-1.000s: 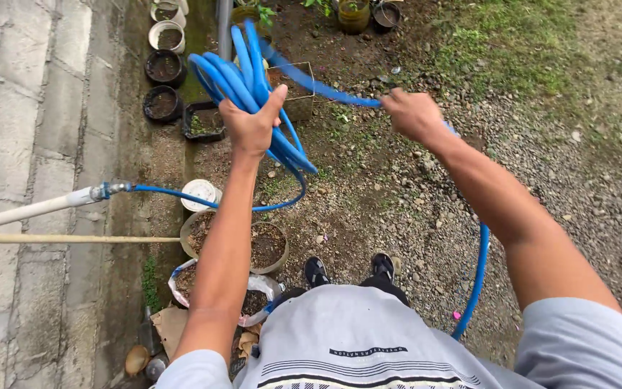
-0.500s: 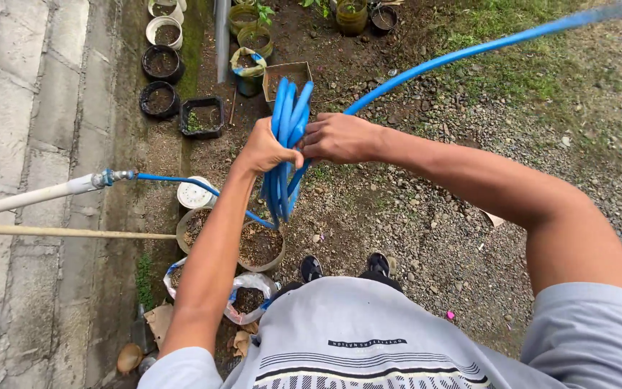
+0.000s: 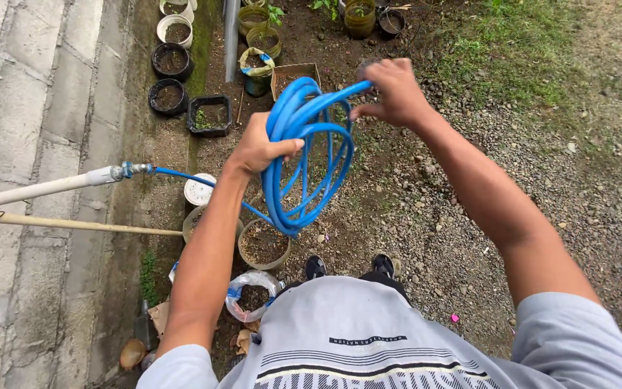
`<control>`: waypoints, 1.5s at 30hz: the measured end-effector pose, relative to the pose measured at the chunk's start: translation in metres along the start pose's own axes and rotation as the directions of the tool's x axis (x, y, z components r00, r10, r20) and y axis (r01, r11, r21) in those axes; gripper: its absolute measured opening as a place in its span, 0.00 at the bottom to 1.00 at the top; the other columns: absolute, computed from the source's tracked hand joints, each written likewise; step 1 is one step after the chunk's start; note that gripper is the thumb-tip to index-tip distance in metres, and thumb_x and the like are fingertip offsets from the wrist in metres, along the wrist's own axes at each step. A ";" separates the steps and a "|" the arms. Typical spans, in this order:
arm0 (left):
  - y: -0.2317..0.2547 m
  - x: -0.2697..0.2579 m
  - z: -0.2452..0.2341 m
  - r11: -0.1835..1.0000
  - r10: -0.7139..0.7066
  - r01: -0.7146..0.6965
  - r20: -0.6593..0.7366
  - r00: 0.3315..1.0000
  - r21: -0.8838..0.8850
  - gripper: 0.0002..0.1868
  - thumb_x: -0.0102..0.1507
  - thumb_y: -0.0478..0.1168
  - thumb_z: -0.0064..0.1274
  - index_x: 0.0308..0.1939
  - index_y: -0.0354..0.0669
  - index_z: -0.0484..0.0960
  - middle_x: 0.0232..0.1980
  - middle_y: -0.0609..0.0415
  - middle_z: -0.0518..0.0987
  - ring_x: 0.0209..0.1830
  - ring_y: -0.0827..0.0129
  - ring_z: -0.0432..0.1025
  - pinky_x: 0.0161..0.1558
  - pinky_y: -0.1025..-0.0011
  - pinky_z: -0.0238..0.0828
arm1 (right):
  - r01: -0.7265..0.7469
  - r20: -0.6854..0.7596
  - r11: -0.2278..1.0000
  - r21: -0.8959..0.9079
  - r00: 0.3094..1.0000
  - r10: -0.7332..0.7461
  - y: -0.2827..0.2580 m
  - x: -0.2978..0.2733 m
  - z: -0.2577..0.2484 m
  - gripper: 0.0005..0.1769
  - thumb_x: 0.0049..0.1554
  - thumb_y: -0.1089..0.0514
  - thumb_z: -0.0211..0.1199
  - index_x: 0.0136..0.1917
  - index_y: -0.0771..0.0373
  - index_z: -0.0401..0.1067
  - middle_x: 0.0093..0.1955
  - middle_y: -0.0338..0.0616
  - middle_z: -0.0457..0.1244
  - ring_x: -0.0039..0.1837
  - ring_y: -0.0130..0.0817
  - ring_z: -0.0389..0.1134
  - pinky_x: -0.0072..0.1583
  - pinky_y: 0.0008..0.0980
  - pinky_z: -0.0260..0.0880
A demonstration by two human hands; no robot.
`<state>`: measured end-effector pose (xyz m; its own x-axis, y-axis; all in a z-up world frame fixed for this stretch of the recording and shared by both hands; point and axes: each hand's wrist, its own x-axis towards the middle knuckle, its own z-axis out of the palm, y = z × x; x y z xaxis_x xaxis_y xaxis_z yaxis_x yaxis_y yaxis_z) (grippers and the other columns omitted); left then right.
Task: Watering various potted plants and garden areas with a hose and then coiling the hose.
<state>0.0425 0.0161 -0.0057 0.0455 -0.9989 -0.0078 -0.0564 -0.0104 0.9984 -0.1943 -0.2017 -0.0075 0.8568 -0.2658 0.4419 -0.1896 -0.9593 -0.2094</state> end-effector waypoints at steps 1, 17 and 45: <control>0.010 -0.004 -0.003 1.000 0.003 -0.003 -0.002 1.000 0.002 0.16 0.55 0.38 0.67 0.42 0.35 0.80 0.31 0.55 0.80 0.26 0.76 0.73 0.31 0.73 0.74 | 0.003 -0.002 1.000 -0.001 1.000 -0.003 0.014 -0.010 0.018 0.34 0.39 0.34 0.79 0.47 0.58 0.73 0.42 0.38 0.66 0.52 0.42 0.66 0.55 0.51 0.65; 0.029 -0.018 -0.015 0.994 0.064 -0.057 0.076 0.995 -0.096 0.18 0.52 0.37 0.66 0.43 0.33 0.80 0.29 0.57 0.79 0.21 0.77 0.71 0.24 0.75 0.69 | -0.104 -0.072 0.559 0.823 0.956 0.283 -0.048 0.001 0.120 0.87 0.37 0.42 0.90 0.87 0.59 0.28 0.84 0.58 0.47 0.84 0.51 0.52 0.82 0.49 0.56; -0.082 0.051 -0.141 0.967 -0.254 0.252 -0.186 0.949 -0.036 0.21 0.47 0.35 0.63 0.44 0.35 0.83 0.28 0.53 0.79 0.21 0.75 0.71 0.25 0.73 0.68 | -0.455 0.436 0.454 0.766 0.887 0.152 0.079 0.097 0.235 0.08 0.52 0.64 0.74 0.45 0.63 0.77 0.37 0.34 0.66 0.40 0.22 0.63 0.45 0.27 0.65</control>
<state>0.1897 -0.0273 -0.0797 0.2426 -0.9373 -0.2504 -0.0073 -0.2599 0.9656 -0.0137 -0.2810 -0.1864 0.9402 -0.3399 -0.0206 -0.1083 -0.2413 -0.9644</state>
